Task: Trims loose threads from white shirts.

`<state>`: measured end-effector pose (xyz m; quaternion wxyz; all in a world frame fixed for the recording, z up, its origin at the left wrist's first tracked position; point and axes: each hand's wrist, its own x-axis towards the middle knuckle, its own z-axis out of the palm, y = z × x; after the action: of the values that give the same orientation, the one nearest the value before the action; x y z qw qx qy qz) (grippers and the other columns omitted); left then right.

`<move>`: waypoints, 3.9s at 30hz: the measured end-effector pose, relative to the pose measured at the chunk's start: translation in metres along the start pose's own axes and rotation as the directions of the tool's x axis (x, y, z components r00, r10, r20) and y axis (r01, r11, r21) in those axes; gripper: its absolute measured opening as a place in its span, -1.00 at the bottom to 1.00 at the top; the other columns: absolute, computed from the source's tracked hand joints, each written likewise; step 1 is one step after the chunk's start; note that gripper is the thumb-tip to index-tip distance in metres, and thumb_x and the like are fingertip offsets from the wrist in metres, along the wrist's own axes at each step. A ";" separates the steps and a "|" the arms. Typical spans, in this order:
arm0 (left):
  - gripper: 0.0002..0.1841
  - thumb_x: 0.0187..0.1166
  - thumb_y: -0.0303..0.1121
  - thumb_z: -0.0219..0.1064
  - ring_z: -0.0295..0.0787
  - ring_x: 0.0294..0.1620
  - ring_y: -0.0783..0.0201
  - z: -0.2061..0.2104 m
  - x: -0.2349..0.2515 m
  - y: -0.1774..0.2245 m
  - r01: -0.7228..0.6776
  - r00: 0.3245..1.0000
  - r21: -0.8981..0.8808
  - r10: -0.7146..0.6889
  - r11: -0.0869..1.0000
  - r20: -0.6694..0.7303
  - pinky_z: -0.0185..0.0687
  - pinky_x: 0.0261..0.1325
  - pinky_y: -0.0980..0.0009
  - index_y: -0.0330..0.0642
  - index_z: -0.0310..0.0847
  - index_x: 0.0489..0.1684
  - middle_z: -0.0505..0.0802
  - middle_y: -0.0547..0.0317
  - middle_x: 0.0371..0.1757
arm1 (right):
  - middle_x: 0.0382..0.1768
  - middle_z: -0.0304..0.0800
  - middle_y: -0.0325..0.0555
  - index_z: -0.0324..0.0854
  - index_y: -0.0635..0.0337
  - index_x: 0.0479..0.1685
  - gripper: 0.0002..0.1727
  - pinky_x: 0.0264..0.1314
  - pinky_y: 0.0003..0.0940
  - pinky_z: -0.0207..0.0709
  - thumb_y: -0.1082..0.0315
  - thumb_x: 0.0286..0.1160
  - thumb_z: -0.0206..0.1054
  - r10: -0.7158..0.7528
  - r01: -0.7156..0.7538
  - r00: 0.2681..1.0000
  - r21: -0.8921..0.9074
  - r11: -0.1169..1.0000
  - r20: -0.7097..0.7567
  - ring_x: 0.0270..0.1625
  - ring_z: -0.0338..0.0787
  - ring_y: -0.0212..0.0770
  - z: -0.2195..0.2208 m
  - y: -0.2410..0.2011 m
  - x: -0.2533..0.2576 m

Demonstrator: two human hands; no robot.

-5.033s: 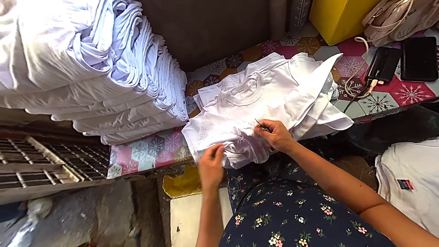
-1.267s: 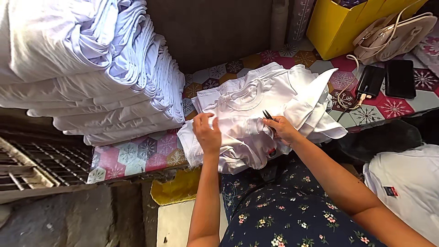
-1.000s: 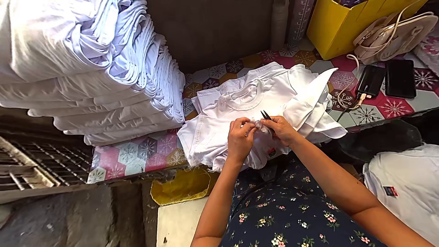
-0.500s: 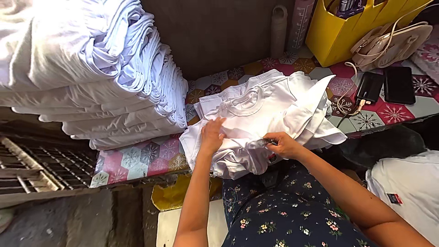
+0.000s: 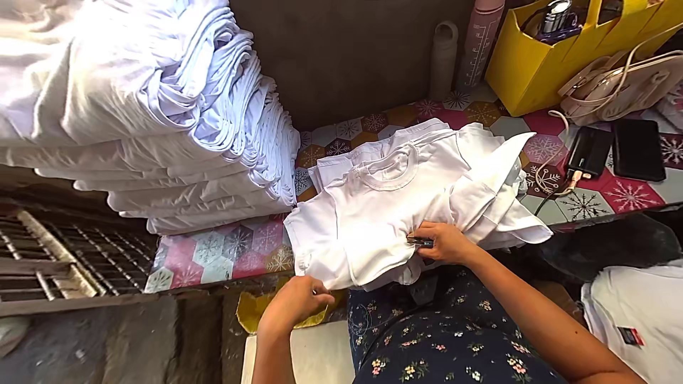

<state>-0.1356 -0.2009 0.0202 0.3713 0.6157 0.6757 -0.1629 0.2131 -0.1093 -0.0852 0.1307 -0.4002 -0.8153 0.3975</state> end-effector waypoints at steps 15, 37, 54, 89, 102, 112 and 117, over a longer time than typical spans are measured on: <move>-0.42 0.53 -0.29 0.38 0.75 0.17 -0.40 -0.056 0.213 0.128 -0.084 0.685 -0.255 -0.130 0.963 -0.717 0.64 0.16 -0.29 -0.47 0.37 0.45 0.61 -0.53 0.38 | -0.13 0.86 0.04 0.84 0.29 -0.08 -0.56 0.10 -0.20 0.65 0.01 0.53 0.46 -0.071 0.113 0.974 0.187 0.976 -0.214 -0.06 0.80 -0.18 0.001 0.002 -0.003; -0.79 0.65 -0.66 0.15 0.76 -0.36 0.51 0.012 0.049 0.115 -0.631 0.775 -0.765 0.129 0.129 -0.618 0.67 -0.12 0.53 -0.18 0.35 0.08 0.83 0.29 -0.38 | -0.51 0.64 -0.30 0.70 0.25 -0.28 -0.87 -0.34 -0.54 0.44 0.42 0.63 0.34 0.180 0.035 0.906 0.490 0.871 -0.384 -0.49 0.52 -0.52 -0.041 -0.052 0.033; -0.90 0.52 -0.56 0.39 0.83 -0.22 0.54 0.043 0.048 0.129 -0.780 0.574 -0.483 0.147 0.398 -0.805 0.77 0.00 0.56 -0.34 0.76 -0.11 0.91 0.21 -0.22 | -0.61 0.52 -0.45 0.63 0.18 -0.25 -0.90 -0.53 -0.70 0.25 0.47 0.63 0.25 0.235 0.073 0.919 0.724 0.686 -0.316 -0.65 0.32 -0.64 -0.015 -0.093 0.004; -0.89 0.67 -0.39 0.33 0.55 -0.51 0.65 0.044 0.048 0.138 -0.655 0.620 -0.419 0.130 0.629 -0.774 0.48 -0.33 0.66 -0.23 0.71 -0.19 0.72 0.37 -0.50 | -0.53 0.77 -0.17 0.82 0.18 -0.42 -0.58 -0.50 -0.25 0.51 0.01 0.59 0.35 -0.460 0.396 0.830 -0.248 0.884 -0.316 -0.49 0.73 -0.27 -0.041 -0.047 0.001; -0.90 0.68 -0.39 0.30 0.51 -0.54 0.62 0.045 0.053 0.136 -0.667 0.665 -0.472 0.174 0.577 -0.726 0.46 -0.34 0.60 -0.20 0.68 -0.20 0.66 0.40 -0.54 | -0.67 0.56 -0.36 0.72 0.24 -0.44 -0.71 -0.47 -0.59 0.35 0.25 0.63 0.40 0.095 0.022 0.962 0.418 0.908 -0.256 -0.61 0.44 -0.58 -0.030 -0.051 0.003; -0.81 0.69 -0.45 0.23 0.82 -0.14 0.31 0.046 0.036 0.077 -0.628 0.411 -0.088 0.234 0.773 -0.881 0.74 0.08 0.27 -0.33 0.77 -0.18 0.86 0.08 -0.21 | -0.73 0.43 -0.37 0.60 0.16 -0.48 -0.74 -0.66 -0.68 0.19 0.44 0.67 0.28 0.409 0.011 0.885 0.889 0.457 -0.221 -0.73 0.28 -0.56 -0.010 -0.076 0.014; -0.69 0.77 -0.40 0.09 0.76 0.01 -0.53 0.037 -0.009 -0.044 0.156 0.564 -0.311 -0.343 0.937 -0.751 0.52 0.04 -0.50 -0.52 0.65 0.06 0.80 -0.53 -0.07 | -0.71 0.43 -0.34 0.62 0.17 -0.45 -0.75 -0.67 -0.68 0.17 0.42 0.69 0.27 0.417 0.026 0.882 0.906 0.422 -0.219 -0.74 0.26 -0.55 -0.013 -0.079 0.015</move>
<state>-0.1666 -0.2413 -0.0088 0.0670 0.4779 0.8631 0.1491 0.1674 -0.1197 -0.0189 0.4409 -0.4398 -0.3817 0.6830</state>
